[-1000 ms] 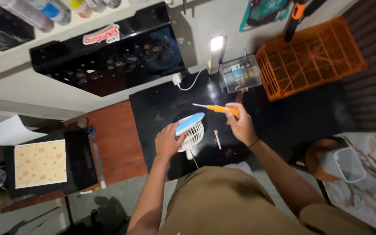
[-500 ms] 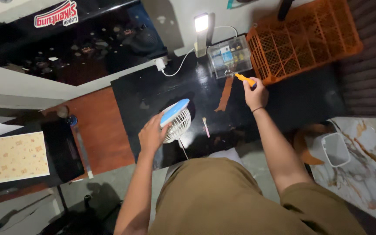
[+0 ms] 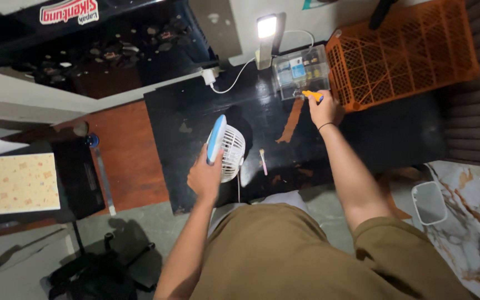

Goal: The person removes the blade assembly from a white desk fan by hand, then uses a screwdriver to unscrew and open the front grille of a blue desk fan on the table, working on the fans one after another.

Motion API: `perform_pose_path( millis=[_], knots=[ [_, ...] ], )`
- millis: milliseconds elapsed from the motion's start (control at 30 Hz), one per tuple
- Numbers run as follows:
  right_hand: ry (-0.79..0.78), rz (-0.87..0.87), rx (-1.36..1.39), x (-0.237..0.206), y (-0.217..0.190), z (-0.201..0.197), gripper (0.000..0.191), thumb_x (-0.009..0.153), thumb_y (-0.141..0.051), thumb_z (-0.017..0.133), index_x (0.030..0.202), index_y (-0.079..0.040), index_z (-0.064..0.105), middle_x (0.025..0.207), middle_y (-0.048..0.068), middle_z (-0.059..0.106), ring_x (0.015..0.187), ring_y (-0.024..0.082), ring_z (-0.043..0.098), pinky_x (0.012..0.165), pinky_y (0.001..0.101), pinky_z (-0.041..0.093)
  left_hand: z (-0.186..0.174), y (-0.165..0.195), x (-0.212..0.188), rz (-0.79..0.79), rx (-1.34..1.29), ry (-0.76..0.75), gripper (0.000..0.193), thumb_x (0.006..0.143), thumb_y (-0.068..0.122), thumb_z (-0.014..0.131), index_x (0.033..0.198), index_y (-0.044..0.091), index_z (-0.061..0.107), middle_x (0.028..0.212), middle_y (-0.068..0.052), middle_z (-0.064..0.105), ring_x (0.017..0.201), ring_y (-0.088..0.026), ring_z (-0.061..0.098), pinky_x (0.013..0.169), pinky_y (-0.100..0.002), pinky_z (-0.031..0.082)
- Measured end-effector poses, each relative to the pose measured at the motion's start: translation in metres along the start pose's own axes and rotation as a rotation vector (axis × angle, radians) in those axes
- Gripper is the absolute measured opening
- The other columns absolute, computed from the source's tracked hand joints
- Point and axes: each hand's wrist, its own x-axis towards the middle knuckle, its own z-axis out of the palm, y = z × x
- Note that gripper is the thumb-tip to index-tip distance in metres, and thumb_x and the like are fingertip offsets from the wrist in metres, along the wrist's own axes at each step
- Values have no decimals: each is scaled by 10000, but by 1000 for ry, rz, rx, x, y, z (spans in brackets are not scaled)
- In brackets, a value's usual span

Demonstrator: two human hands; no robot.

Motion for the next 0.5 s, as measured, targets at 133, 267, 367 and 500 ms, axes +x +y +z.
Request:
perform_pose_path(
  millis=[133, 267, 367, 500],
  knots=[
    [10, -47, -45, 3, 5, 7, 342, 906, -475, 756, 1106, -197, 764, 1012, 119, 761, 936, 372, 711, 804, 537, 544, -5, -2, 0, -78, -12, -66, 642, 809, 688, 688, 1329, 312, 699, 1031, -145, 767, 916, -396, 728, 780, -506, 572],
    [41, -87, 21, 5, 8, 9, 350, 897, -459, 765, 1099, -174, 759, 1024, 127, 760, 943, 368, 715, 802, 515, 554, -8, -6, -1, -62, -20, -44, 656, 800, 690, 698, 1299, 264, 711, 1066, -143, 762, 949, -391, 724, 797, -509, 567],
    [27, -41, 32, 1, 17, 8, 349, 903, -454, 765, 1098, -165, 762, 1012, 132, 762, 923, 374, 715, 786, 512, 551, -6, -10, -3, -15, -50, -25, 689, 800, 680, 697, 1318, 226, 688, 1131, -137, 752, 984, -387, 718, 816, -508, 563],
    [63, -33, 152, -10, 28, 0, 335, 916, -434, 775, 1095, -151, 762, 1001, 136, 767, 910, 363, 730, 783, 470, 571, -7, -16, -4, 37, -110, -57, 726, 810, 670, 696, 1362, 202, 644, 1211, -136, 729, 1043, -383, 705, 846, -504, 551]
  ],
)
